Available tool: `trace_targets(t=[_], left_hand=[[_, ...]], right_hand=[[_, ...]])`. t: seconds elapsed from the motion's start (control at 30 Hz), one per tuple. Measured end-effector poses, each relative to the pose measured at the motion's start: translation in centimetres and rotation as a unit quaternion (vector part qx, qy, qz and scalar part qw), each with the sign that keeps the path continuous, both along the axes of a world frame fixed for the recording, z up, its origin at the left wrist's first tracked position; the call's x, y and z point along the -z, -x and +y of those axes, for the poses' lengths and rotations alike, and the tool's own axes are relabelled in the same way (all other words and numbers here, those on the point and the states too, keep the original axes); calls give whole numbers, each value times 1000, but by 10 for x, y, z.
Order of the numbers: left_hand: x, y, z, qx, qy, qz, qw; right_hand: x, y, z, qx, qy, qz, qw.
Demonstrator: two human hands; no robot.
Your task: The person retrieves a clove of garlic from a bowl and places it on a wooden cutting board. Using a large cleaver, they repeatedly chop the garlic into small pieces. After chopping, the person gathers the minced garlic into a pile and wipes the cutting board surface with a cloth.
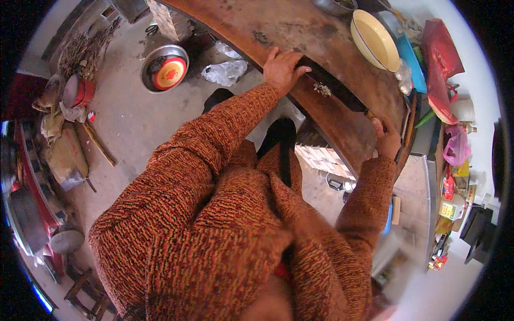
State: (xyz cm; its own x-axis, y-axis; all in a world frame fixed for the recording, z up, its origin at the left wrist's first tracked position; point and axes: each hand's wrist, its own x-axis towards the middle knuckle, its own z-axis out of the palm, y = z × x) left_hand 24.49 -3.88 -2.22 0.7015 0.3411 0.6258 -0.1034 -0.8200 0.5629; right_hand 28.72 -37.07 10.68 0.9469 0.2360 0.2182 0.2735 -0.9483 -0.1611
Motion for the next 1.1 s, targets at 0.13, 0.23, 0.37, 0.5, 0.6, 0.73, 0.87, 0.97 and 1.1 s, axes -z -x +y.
trace_targets(t=[0.13, 0.23, 0.37, 0.5, 0.6, 0.73, 0.87, 0.97, 1.1], left_hand=[[-9, 4, -2, 21, 19, 15, 999], [-10, 7, 1, 27, -13, 40, 999], [-5, 3, 3, 17, 1, 45, 999], [-4, 4, 1, 33, -1, 40, 999], [-6, 5, 2, 47, -16, 49, 998], [3, 4, 8, 49, -30, 49, 997], [3, 6, 9, 71, -25, 24, 997], [1, 8, 9, 77, -21, 26, 996], [9, 2, 10, 62, -21, 23, 998]], right_hand=[[5, 10, -9, -67, 83, -80, 991], [3, 19, -4, -92, 143, -119, 978], [-8, 28, 4, -114, 29, -116, 986], [3, 51, 7, -97, -3, -90, 991], [8, 70, 6, -3, -63, 40, 997], [-13, 99, 31, -10, -55, 9, 998], [7, 115, 24, -26, -63, -13, 998], [12, 109, 19, -26, -33, -25, 999], [-4, 79, 15, -48, -50, -49, 996]])
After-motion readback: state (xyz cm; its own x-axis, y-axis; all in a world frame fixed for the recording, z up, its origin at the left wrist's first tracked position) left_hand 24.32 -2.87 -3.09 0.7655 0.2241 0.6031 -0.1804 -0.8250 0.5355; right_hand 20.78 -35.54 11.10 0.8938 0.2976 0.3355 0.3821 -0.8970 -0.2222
